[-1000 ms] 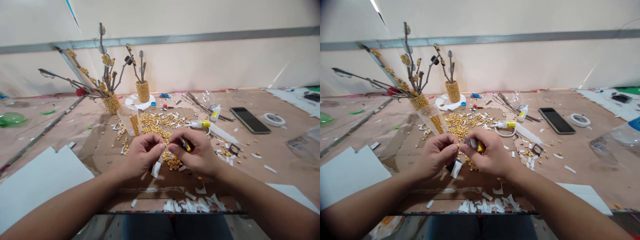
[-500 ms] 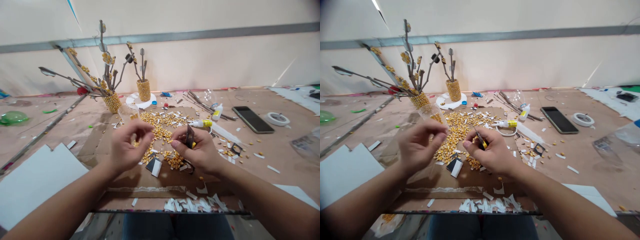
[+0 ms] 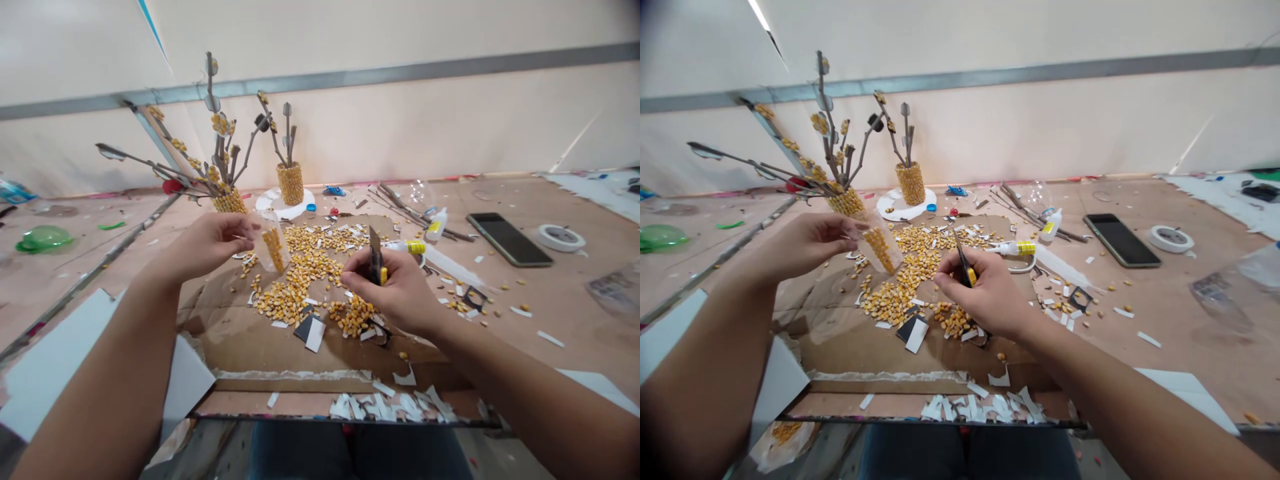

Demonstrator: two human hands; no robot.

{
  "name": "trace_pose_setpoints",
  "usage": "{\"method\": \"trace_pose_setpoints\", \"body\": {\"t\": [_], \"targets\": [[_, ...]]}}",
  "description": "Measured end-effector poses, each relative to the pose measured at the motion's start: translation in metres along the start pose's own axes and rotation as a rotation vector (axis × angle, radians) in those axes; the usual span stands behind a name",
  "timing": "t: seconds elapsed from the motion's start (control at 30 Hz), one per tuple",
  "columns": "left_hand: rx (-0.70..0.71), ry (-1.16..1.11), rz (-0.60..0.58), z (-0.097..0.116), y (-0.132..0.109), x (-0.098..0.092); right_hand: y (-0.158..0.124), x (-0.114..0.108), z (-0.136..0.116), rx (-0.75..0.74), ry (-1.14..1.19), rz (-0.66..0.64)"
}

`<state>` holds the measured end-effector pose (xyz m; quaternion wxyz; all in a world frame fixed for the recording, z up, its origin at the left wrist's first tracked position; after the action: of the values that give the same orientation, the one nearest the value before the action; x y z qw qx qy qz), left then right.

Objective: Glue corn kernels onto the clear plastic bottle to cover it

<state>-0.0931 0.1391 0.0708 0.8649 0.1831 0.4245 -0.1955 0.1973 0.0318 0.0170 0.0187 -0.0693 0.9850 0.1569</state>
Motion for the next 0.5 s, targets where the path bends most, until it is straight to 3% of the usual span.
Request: {"method": "trace_pose_setpoints", "body": {"t": [0.23,0.37,0.5], "targets": [[0.125,-0.428,-0.055,0.034,0.000,0.030,0.000,0.001,0.000,-0.031,-0.086,-0.014],[0.156,-0.544,-0.142,0.050,-0.005,0.048,-0.001,0.001,-0.008,-0.087,-0.145,-0.024],[0.168,-0.577,-0.149,0.054,-0.008,0.056,0.000,0.000,-0.008,-0.070,-0.082,-0.023]]}}
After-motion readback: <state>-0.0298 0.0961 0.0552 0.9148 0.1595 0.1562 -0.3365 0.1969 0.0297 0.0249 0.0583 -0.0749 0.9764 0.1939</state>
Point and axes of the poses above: each hand's wrist, its own y-axis towards the middle knuckle, its own x-axis out of the palm, z = x × y, the point moved 4 cm from there along y, towards the middle knuckle, and after that the axes turned 6 degrees about y, right-handed, at the moved point
